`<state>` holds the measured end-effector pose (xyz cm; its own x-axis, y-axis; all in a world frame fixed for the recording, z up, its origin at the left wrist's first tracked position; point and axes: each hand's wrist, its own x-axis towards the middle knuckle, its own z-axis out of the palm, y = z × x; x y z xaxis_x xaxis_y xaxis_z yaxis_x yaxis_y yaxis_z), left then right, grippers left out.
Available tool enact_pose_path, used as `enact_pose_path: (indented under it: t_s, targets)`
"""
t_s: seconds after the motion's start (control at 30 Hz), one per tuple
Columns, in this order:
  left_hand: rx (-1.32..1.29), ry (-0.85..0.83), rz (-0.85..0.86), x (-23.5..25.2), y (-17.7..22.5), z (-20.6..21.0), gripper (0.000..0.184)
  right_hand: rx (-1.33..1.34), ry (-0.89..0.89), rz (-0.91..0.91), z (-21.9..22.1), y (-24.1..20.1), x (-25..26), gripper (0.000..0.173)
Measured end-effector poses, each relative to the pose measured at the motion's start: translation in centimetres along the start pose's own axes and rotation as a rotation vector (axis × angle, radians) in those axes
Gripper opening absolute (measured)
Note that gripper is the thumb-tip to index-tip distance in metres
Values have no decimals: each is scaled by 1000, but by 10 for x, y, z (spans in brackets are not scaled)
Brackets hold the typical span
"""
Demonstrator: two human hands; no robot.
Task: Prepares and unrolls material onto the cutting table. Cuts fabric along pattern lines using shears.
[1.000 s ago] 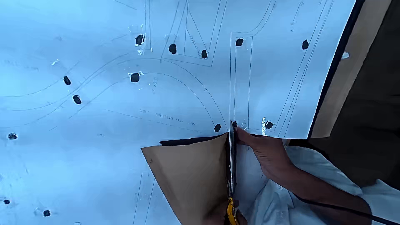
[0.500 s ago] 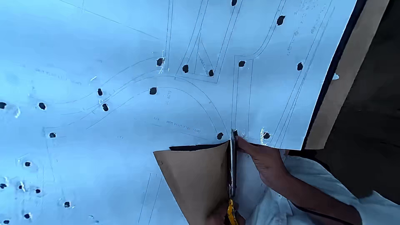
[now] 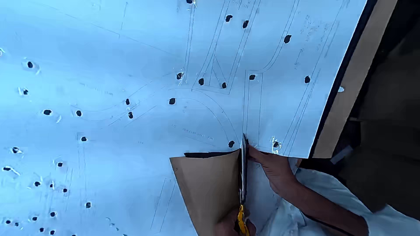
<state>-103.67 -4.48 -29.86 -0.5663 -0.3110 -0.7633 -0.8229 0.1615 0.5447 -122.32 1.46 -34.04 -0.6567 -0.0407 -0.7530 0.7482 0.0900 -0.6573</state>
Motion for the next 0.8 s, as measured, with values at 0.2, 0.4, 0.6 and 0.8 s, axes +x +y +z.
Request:
enact_pose_path:
  t_s: [0.2,0.4,0.6,0.8]
  targets:
    - [-17,24,-6,2,-7,9,20,-21,-1,19,0,-1,-1,29]
    - [-24,32,-24,4,-10,16,18,-4,-7,-4,-1,1,0,33]
    - [-32,25,-63,7,-10,17,18,-11,-32,-22,-2,2,0,30]
    - [-24,31,-44,11,-12,17,17,-36,-44,-36,-4,2,2,33]
